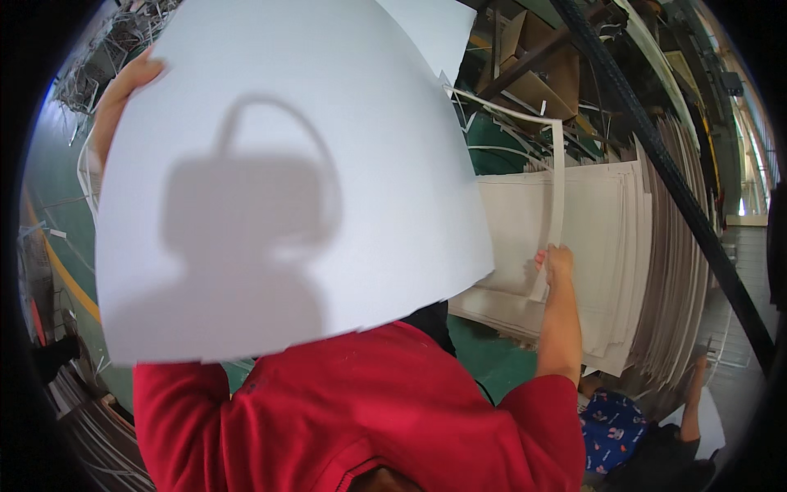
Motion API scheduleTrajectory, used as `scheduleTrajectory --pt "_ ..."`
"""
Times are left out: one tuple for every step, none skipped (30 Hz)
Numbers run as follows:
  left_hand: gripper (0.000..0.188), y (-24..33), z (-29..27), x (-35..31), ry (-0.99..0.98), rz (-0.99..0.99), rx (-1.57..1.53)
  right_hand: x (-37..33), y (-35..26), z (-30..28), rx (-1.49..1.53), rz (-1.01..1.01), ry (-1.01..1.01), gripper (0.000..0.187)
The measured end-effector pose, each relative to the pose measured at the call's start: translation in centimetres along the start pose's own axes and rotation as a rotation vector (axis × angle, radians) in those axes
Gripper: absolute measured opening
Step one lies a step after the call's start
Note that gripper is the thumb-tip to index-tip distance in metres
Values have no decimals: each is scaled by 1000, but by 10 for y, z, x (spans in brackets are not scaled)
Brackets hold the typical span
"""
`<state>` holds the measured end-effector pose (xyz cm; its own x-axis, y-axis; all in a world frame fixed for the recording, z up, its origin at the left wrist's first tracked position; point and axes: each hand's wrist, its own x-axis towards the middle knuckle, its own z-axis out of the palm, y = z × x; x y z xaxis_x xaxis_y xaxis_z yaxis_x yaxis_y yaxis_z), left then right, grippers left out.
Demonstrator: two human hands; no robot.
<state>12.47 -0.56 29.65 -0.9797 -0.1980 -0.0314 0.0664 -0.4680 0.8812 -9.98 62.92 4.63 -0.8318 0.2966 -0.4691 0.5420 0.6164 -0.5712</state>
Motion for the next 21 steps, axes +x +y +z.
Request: scheduleTrajectory --pt "47 0 7 -8 -59 43 -2 25 22 7 -75 -19 -32 29" --pt "47 3 12 -18 -84 87 53 63 54 10 -214 -88 -62 30" --pt "47 5 11 -24 -88 105 104 85 79 18 -333 -126 -44 30" --pt "47 8 10 -33 -62 118 180 82 76 39 -424 -110 9 30" --pt "48 12 8 -39 -47 132 242 77 76 53 -511 -86 71 30" --pt "48 15 5 -48 -24 142 297 62 66 61 -612 -169 223 29" --pt "48 20 6 -58 10 153 352 35 40 72 -687 -279 282 30" --pt "49 23 7 -65 36 159 394 5 15 80 -762 -381 358 31" --pt "49 27 5 -71 61 163 431 -45 -23 90 -820 -496 340 32" --pt "49 27 7 -72 73 170 454 -71 -42 92 -876 -604 331 34" --pt "49 25 8 -71 80 174 464 -86 -53 100 -789 -554 175 35" --pt "50 25 10 -70 87 188 472 -98 -61 113 -612 -378 -81 37" --pt "50 24 11 -69 92 212 482 -110 -65 126 -432 -196 -283 40" --pt "50 22 11 -67 96 248 489 -119 -62 139 -267 -52 -432 42" --pt "51 21 13 -66 94 272 488 -121 -54 149 -118 -20 -552 44" --pt "51 20 15 -67 89 300 485 -122 -48 158 33 28 -665 46" --pt "51 20 16 -69 98 323 490 -121 -47 156 106 36 -693 47" --pt "52 21 16 -68 104 345 496 -116 -47 151 180 47 -719 48" --pt "52 23 15 -67 113 372 506 -113 -47 149 257 58 -743 49" --pt "52 20 18 -64 105 386 501 -112 -45 148 158 -78 -630 50" --pt "52 22 17 -60 102 413 506 -112 -43 148 57 -208 -514 52"
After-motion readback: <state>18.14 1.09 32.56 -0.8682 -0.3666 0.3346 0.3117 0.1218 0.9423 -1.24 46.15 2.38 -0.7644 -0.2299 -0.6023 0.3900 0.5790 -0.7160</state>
